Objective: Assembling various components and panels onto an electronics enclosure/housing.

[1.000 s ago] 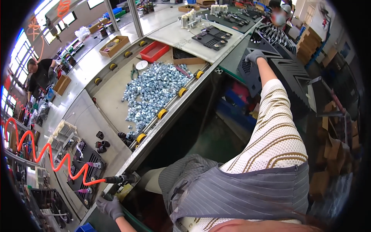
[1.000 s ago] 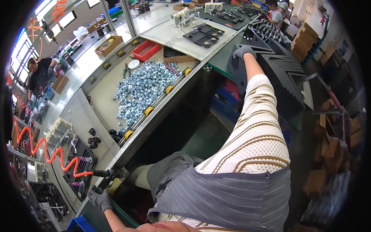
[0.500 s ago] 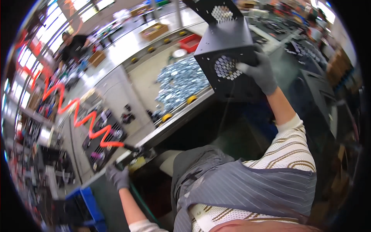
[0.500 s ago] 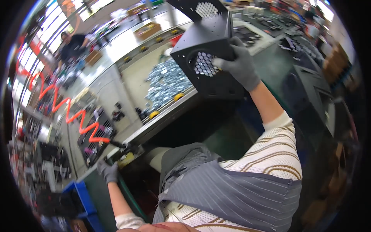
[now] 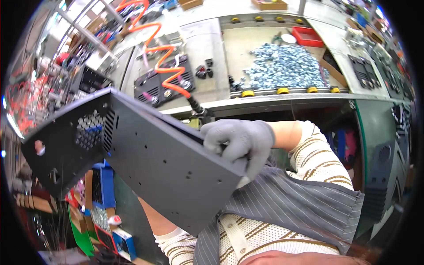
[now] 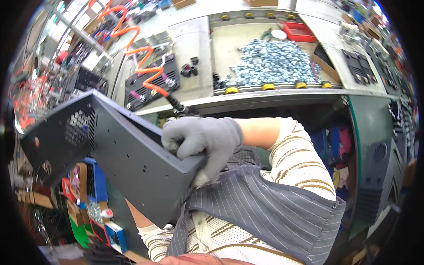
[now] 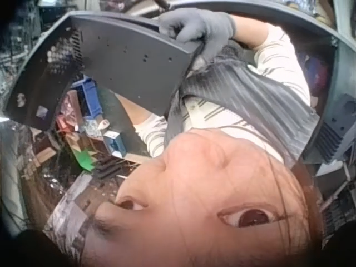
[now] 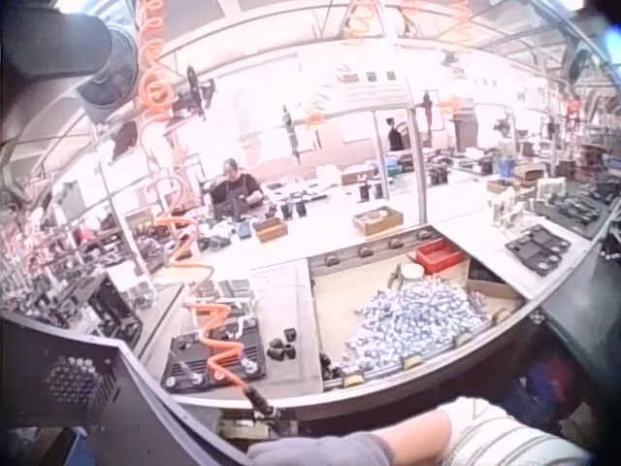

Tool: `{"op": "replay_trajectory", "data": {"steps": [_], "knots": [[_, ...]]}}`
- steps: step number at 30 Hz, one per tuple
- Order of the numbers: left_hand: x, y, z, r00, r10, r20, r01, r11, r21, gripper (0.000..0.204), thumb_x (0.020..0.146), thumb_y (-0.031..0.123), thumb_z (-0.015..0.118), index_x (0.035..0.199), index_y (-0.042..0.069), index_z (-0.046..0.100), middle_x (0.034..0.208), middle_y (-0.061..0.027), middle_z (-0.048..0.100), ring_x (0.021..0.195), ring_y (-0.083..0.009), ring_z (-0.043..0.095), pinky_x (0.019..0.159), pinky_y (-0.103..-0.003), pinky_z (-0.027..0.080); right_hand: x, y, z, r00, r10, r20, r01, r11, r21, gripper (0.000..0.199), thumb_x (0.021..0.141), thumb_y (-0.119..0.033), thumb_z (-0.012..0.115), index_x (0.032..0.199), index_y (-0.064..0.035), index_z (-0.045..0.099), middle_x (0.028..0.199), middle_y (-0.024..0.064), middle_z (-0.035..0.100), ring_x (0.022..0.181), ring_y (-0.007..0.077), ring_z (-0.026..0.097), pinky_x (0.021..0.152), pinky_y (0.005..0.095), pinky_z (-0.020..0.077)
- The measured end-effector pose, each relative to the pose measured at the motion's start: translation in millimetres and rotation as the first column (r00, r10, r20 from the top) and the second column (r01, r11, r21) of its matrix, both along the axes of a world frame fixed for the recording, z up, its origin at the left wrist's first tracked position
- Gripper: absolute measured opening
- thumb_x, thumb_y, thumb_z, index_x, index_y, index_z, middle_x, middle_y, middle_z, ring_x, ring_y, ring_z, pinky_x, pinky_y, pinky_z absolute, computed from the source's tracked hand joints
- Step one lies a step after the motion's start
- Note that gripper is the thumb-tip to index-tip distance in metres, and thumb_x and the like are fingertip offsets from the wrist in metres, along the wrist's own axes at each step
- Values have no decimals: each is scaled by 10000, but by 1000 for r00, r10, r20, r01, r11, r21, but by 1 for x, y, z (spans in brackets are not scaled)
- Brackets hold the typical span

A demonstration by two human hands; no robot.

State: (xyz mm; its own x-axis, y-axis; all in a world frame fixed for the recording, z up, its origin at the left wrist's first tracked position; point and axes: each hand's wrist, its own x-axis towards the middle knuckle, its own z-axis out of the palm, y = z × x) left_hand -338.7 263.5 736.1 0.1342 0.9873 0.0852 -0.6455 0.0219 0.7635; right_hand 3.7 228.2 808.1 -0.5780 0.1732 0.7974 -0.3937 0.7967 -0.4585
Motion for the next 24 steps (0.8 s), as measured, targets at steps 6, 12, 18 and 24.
{"op": "replay_trajectory", "data": {"steps": [6, 12, 18, 24], "knots": [[-59, -62, 5, 966, 253, 46, -248, 964, -100, 509, 898, 257, 496, 1321, 6, 370, 1306, -134, 440, 1199, -277, 422, 1023, -411, 314, -55, 32, -22, 997, 61, -55, -59, 998, 32, 435, 606, -481, 777, 672, -75, 636, 929, 87, 537, 764, 268, 481, 718, 385, 367], [-146, -140, 56, 530, 846, -58, -816, 528, 233, 512, 891, 282, 503, 1293, -21, 408, 1316, -147, 446, 1184, -279, 443, 1004, -433, 341, -76, 41, -60, 997, 77, 17, -55, 838, -542, 598, 586, -616, 704, 680, -32, 618, 802, 63, 527, 787, 198, 513, 683, 313, 404], [-104, -167, 36, 171, 857, -485, -676, 460, 575, 355, 855, 142, 488, 1185, 15, 520, 1199, -141, 544, 1130, -259, 489, 997, -391, 362, -136, 94, -116, 994, -50, 97, 103, 743, -662, 626, 833, -595, 483, 794, 24, 565, 808, 70, 524, 790, 157, 485, 724, 302, 397], [-69, -169, 14, -72, 779, -623, -232, 595, 770, 199, 779, 101, 531, 923, 117, 668, 952, -82, 650, 1039, -216, 542, 1011, -402, 321, -162, 128, -177, 814, -516, 266, 513, 425, -746, 546, 901, -495, 443, 973, 25, 593, 849, 81, 599, 855, 169, 520, 802, 306, 401]]}}
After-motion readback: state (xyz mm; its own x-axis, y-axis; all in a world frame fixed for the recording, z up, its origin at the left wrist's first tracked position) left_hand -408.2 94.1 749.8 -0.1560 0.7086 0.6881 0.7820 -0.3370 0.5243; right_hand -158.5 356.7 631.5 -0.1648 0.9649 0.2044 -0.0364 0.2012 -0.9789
